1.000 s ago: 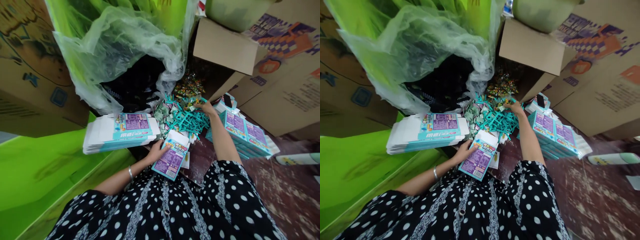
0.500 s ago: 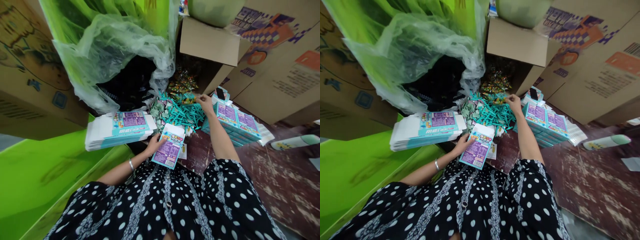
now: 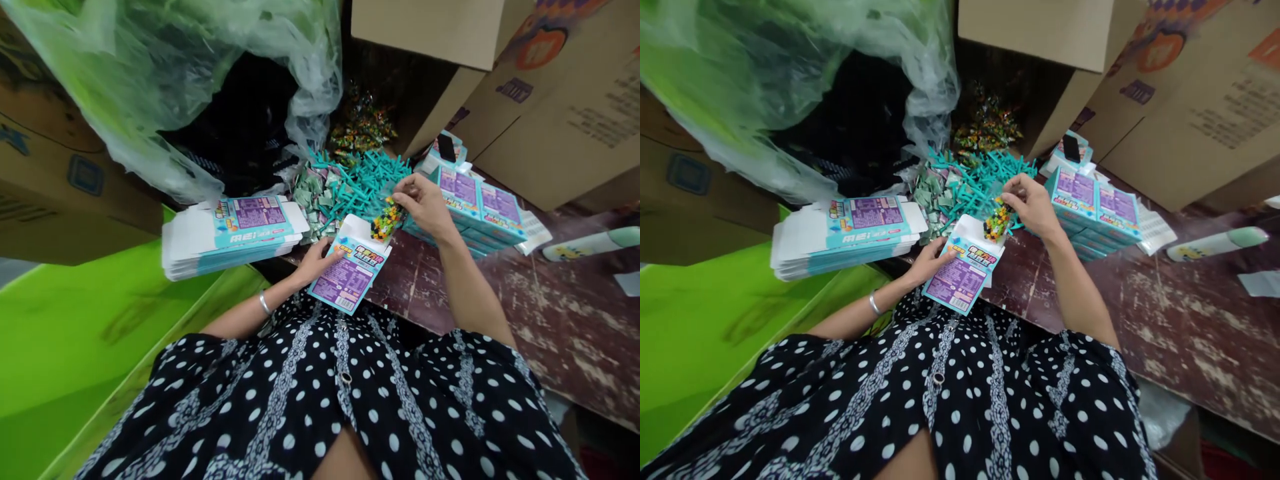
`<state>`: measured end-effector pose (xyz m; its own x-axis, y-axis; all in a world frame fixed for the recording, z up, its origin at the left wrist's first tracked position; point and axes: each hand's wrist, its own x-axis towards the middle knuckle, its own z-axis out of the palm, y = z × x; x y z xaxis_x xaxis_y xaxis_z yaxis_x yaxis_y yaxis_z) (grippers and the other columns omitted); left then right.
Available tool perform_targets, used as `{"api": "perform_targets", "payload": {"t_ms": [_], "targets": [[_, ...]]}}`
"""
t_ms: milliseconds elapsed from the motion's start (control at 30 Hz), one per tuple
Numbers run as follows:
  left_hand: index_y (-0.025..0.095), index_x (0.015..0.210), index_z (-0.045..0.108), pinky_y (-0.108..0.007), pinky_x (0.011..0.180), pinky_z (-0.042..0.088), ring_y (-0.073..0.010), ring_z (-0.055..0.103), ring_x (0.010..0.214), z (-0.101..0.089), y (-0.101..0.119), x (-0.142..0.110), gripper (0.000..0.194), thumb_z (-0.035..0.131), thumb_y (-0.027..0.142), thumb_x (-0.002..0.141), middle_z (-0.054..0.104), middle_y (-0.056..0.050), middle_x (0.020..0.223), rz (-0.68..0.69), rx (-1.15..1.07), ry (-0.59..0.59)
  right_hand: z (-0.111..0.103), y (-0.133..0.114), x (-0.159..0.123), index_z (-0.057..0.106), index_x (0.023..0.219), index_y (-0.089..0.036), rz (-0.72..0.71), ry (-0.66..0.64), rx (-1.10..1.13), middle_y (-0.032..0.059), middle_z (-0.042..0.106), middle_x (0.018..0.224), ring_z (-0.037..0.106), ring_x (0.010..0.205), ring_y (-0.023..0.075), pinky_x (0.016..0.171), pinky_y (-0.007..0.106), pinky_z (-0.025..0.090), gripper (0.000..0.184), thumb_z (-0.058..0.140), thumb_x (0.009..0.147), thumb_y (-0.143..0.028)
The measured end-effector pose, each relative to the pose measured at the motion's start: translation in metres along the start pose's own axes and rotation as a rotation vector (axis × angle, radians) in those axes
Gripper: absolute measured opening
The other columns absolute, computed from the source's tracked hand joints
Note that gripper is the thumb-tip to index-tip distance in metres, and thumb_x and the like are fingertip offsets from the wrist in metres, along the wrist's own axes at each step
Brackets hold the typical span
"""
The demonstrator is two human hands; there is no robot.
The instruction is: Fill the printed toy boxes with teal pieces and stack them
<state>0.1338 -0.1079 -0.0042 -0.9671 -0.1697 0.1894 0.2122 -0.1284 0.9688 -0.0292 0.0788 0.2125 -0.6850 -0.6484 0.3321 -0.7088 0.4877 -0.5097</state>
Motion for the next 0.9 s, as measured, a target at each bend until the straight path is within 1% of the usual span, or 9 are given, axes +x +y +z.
{"api": "perform_targets", "payload": {"t_ms": [67, 133, 233, 400, 567, 667, 733, 800, 900], "targets": [[0.015, 0.118, 0.068, -0.038, 0.088, 0.059, -0.0291, 0.074, 0.100, 0.004, 0.003, -0.003, 0.065, 0.078, 0.072, 0.088, 0.078, -0.009, 0.108, 0.014, -0.006, -0.023, 0.009, -0.010, -0.012, 0.065, 0.098, -0.025, 0.018, -0.014, 0.020, 0.0031, 0.071, 0.091, 0.070, 0.087, 0.0210, 0.081, 0.035, 0.058, 0.015, 0.073, 0.095, -0.036], [0.016, 0.117, 0.068, -0.036, 0.087, 0.059, -0.0280, 0.074, 0.099, 0.009, 0.005, -0.005, 0.065, 0.079, 0.072, 0.087, 0.078, -0.009, 0.107, 0.030, -0.022, -0.026, 0.018, -0.017, -0.022, 0.063, 0.095, -0.024, 0.018, 0.018, 0.052, 0.0035, 0.072, 0.090, 0.069, 0.085, 0.0206, 0.077, 0.034, 0.057, 0.017, 0.073, 0.095, -0.038], [0.017, 0.115, 0.069, -0.036, 0.085, 0.060, -0.0271, 0.074, 0.098, 0.013, 0.004, -0.008, 0.064, 0.080, 0.073, 0.087, 0.079, -0.009, 0.107, 0.053, -0.061, 0.009, 0.025, -0.021, -0.034, 0.064, 0.088, -0.022, 0.010, 0.051, 0.112, 0.0039, 0.074, 0.086, 0.066, 0.076, 0.0194, 0.068, 0.033, 0.053, 0.025, 0.077, 0.093, -0.043], [0.016, 0.108, 0.071, -0.035, 0.080, 0.060, -0.0265, 0.075, 0.092, 0.013, -0.001, -0.014, 0.065, 0.081, 0.076, 0.085, 0.080, -0.009, 0.102, 0.059, -0.094, 0.071, 0.010, -0.023, -0.050, 0.071, 0.078, -0.020, -0.008, -0.044, 0.025, 0.0047, 0.076, 0.079, 0.066, 0.075, 0.0197, 0.071, 0.035, 0.051, 0.023, 0.082, 0.086, -0.039], [0.017, 0.114, 0.071, -0.037, 0.086, 0.062, -0.0268, 0.076, 0.097, 0.017, 0.000, -0.022, 0.064, 0.082, 0.074, 0.086, 0.081, -0.010, 0.109, 0.104, -0.100, 0.075, 0.007, -0.025, -0.062, 0.066, 0.081, -0.022, 0.048, 0.119, 0.083, 0.0038, 0.077, 0.083, 0.069, 0.074, 0.0197, 0.069, 0.034, 0.055, 0.022, 0.079, 0.087, -0.038], [0.017, 0.113, 0.071, -0.036, 0.084, 0.062, -0.0262, 0.076, 0.095, 0.020, 0.003, -0.025, 0.064, 0.082, 0.073, 0.086, 0.081, -0.009, 0.106, 0.097, -0.087, 0.082, 0.006, -0.029, -0.072, 0.066, 0.081, -0.022, 0.019, 0.029, 0.024, 0.0050, 0.079, 0.088, 0.072, 0.080, 0.0212, 0.072, 0.035, 0.056, 0.020, 0.078, 0.089, -0.035], [0.017, 0.112, 0.071, -0.035, 0.083, 0.062, -0.0261, 0.076, 0.095, 0.019, 0.004, -0.026, 0.065, 0.081, 0.075, 0.086, 0.081, -0.009, 0.106, 0.102, -0.084, 0.120, -0.002, -0.031, -0.077, 0.068, 0.080, -0.021, -0.013, -0.040, -0.068, 0.0057, 0.080, 0.089, 0.072, 0.081, 0.0214, 0.073, 0.035, 0.055, 0.019, 0.079, 0.090, -0.033], [0.017, 0.114, 0.071, -0.036, 0.085, 0.061, -0.0265, 0.076, 0.097, 0.017, 0.006, -0.026, 0.065, 0.081, 0.075, 0.086, 0.081, -0.010, 0.109, 0.118, -0.072, 0.133, -0.011, -0.034, -0.082, 0.071, 0.080, -0.021, -0.047, -0.065, -0.147, 0.0060, 0.080, 0.089, 0.070, 0.080, 0.0211, 0.074, 0.036, 0.054, 0.019, 0.080, 0.092, -0.033], [0.017, 0.120, 0.071, -0.037, 0.087, 0.061, -0.0262, 0.076, 0.097, 0.016, 0.010, -0.027, 0.064, 0.083, 0.071, 0.087, 0.081, -0.009, 0.110, 0.123, -0.025, 0.075, -0.015, -0.038, -0.085, 0.076, 0.083, -0.021, -0.078, -0.136, -0.158, 0.0058, 0.081, 0.089, 0.070, 0.080, 0.0206, 0.074, 0.035, 0.053, 0.019, 0.079, 0.095, -0.036]]}}
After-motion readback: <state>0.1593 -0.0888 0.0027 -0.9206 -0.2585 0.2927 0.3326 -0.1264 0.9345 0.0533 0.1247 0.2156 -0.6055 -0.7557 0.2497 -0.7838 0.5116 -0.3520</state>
